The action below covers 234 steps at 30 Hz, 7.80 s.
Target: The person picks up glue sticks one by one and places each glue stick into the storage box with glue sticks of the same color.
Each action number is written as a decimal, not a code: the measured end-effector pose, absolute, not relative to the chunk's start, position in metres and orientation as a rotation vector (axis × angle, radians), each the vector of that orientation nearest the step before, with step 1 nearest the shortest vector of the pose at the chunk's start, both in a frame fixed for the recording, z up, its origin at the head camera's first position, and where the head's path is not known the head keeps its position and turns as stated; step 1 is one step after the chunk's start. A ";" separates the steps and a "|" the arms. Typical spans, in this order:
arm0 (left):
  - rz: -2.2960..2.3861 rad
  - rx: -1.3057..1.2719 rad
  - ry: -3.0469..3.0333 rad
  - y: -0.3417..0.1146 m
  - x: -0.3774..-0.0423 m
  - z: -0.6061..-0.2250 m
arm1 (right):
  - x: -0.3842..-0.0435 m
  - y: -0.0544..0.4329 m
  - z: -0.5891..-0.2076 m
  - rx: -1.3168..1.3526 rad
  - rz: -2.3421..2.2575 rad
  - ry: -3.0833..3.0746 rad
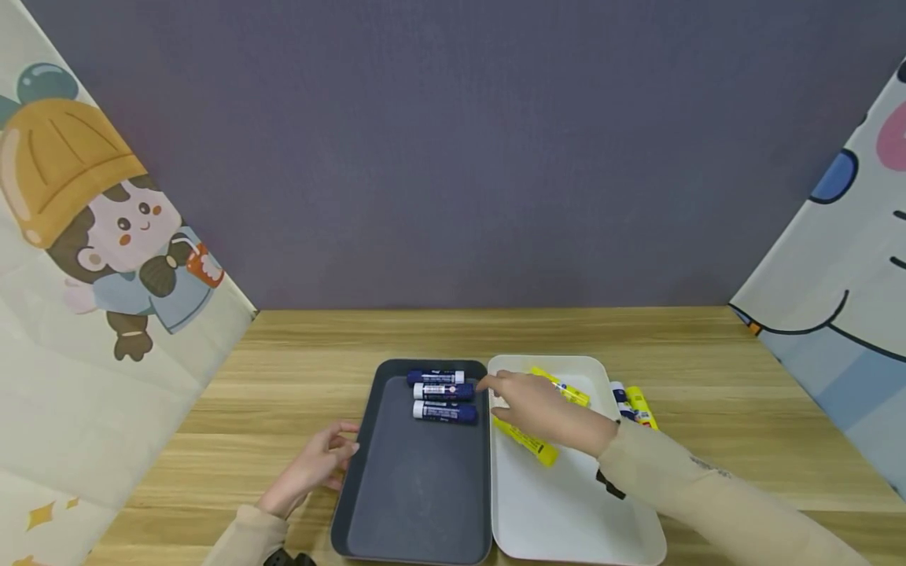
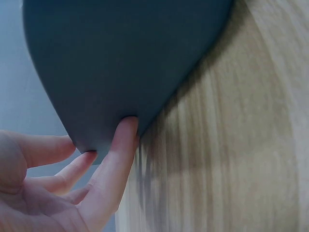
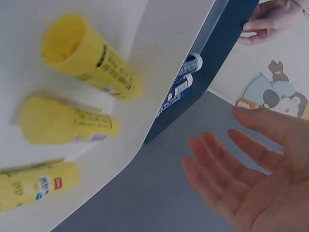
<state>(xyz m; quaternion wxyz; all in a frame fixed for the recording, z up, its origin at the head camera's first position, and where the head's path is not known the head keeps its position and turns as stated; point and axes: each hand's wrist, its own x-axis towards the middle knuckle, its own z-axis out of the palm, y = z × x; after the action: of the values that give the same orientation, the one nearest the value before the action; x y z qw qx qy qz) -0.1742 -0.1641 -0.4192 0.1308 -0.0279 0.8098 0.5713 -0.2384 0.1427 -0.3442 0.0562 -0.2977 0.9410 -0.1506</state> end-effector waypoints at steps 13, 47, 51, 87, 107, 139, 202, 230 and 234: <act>1.665 -0.058 2.336 -0.165 -0.175 -0.420 | -0.235 0.180 -0.345 -0.849 -0.456 3.017; 1.653 -0.089 2.363 -0.164 -0.175 -0.420 | -0.241 0.295 -0.372 -0.463 -0.751 3.120; 1.659 -0.082 2.355 -0.164 -0.175 -0.420 | -0.243 0.305 -0.377 -0.419 -0.755 3.119; 1.700 -0.057 2.307 -0.165 -0.173 -0.423 | -0.253 0.327 -0.409 -0.142 -0.637 2.931; 1.722 -0.047 2.288 -0.165 -0.172 -0.423 | -0.256 0.330 -0.415 -0.127 -0.684 2.909; 1.688 -0.077 2.335 -0.164 -0.172 -0.423 | -0.255 0.336 -0.409 -0.140 -0.700 2.900; 1.705 -0.065 2.299 -0.166 -0.176 -0.423 | -0.253 0.326 -0.384 -0.263 -0.690 2.955; 1.689 -0.060 2.313 -0.166 -0.175 -0.423 | -0.241 0.288 -0.356 -0.422 -0.593 2.987; 1.691 -0.057 2.310 -0.167 -0.175 -0.424 | -0.239 0.282 -0.353 -0.442 -0.564 2.976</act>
<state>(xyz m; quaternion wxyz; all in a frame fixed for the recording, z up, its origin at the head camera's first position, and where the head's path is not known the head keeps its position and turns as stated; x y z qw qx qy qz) -0.1750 -0.1666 -0.4237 0.1389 -0.0196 0.7990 0.5848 -0.2389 0.2820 -0.3533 0.0403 -0.1442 0.9714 -0.1841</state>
